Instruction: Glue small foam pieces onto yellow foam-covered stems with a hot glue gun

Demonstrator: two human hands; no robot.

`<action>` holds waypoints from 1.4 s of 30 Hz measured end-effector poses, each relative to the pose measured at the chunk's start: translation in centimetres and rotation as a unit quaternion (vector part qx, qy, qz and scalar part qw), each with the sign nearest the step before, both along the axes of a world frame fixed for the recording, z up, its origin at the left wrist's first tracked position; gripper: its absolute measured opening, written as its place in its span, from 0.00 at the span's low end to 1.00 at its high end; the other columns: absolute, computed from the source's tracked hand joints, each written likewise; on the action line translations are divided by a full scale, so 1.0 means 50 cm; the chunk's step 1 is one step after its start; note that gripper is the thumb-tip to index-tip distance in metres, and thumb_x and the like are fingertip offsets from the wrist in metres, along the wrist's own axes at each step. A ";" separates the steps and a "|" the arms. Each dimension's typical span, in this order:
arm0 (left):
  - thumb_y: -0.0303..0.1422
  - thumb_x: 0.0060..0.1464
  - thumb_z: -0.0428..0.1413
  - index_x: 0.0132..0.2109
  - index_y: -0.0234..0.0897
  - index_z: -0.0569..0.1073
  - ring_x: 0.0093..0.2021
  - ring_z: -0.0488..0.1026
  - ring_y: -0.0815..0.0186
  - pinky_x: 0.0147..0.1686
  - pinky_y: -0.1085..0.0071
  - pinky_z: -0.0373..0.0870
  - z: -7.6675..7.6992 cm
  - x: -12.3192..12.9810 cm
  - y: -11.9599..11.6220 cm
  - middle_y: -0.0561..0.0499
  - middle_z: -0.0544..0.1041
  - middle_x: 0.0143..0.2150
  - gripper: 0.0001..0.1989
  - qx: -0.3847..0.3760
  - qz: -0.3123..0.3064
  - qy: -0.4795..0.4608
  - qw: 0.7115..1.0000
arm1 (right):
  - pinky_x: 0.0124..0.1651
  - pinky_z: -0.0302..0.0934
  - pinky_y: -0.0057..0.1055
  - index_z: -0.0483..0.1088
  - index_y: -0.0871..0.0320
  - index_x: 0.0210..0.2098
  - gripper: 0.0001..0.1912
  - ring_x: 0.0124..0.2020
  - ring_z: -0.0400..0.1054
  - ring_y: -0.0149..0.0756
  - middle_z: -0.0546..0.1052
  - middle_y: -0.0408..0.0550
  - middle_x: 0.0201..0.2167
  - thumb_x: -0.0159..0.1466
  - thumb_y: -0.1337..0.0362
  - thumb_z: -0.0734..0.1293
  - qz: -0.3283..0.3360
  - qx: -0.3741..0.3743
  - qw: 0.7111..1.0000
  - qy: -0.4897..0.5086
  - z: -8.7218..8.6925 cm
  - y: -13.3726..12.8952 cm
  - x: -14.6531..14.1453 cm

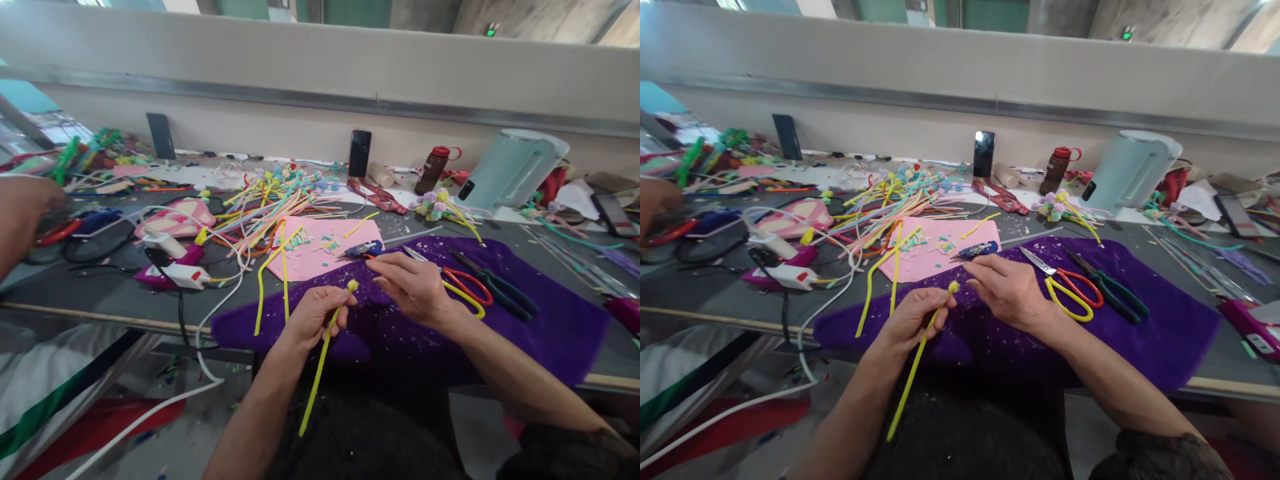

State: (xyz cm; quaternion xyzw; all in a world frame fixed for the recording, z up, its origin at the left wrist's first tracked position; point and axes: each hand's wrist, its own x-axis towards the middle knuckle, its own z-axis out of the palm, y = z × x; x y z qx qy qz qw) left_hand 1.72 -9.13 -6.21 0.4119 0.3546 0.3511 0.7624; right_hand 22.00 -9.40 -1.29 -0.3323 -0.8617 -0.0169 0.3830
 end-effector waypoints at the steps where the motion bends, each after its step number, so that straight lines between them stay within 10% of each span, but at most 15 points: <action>1: 0.38 0.48 0.56 0.30 0.30 0.72 0.09 0.61 0.76 0.08 0.82 0.49 0.000 -0.001 0.000 0.54 0.70 0.15 0.12 -0.003 0.005 -0.006 1.000 | 0.41 0.64 0.29 0.68 0.60 0.46 0.14 0.41 0.69 0.34 0.73 0.53 0.42 0.61 0.69 0.60 -0.005 -0.028 0.999 0.027 -0.003 -0.005 -0.002; 16: 0.36 0.45 0.58 0.32 0.31 0.75 0.23 0.64 0.74 0.19 0.79 0.58 -0.008 -0.005 -0.001 0.51 0.70 0.26 0.11 -0.014 0.103 -0.084 0.991 | 0.22 0.54 0.21 0.69 0.61 0.25 0.13 0.18 0.63 0.25 0.70 0.41 0.17 0.62 0.62 0.60 0.040 -0.365 0.924 0.110 -0.058 -0.035 -0.080; 35: 0.39 0.43 0.59 0.31 0.33 0.75 0.20 0.64 0.75 0.19 0.77 0.60 -0.010 0.013 -0.013 0.52 0.72 0.30 0.12 0.036 0.171 -0.093 0.980 | 0.17 0.52 0.20 0.66 0.61 0.24 0.14 0.15 0.60 0.22 0.68 0.40 0.19 0.59 0.57 0.62 0.086 -0.521 0.817 0.232 -0.070 -0.028 -0.126; 42: 0.36 0.42 0.61 0.34 0.32 0.76 0.21 0.63 0.76 0.21 0.77 0.57 -0.012 0.016 -0.020 0.54 0.70 0.25 0.12 0.052 0.170 -0.069 0.982 | 0.17 0.52 0.21 0.64 0.61 0.21 0.14 0.14 0.58 0.23 0.65 0.39 0.17 0.59 0.59 0.61 0.043 -0.477 0.846 0.234 -0.076 -0.026 -0.124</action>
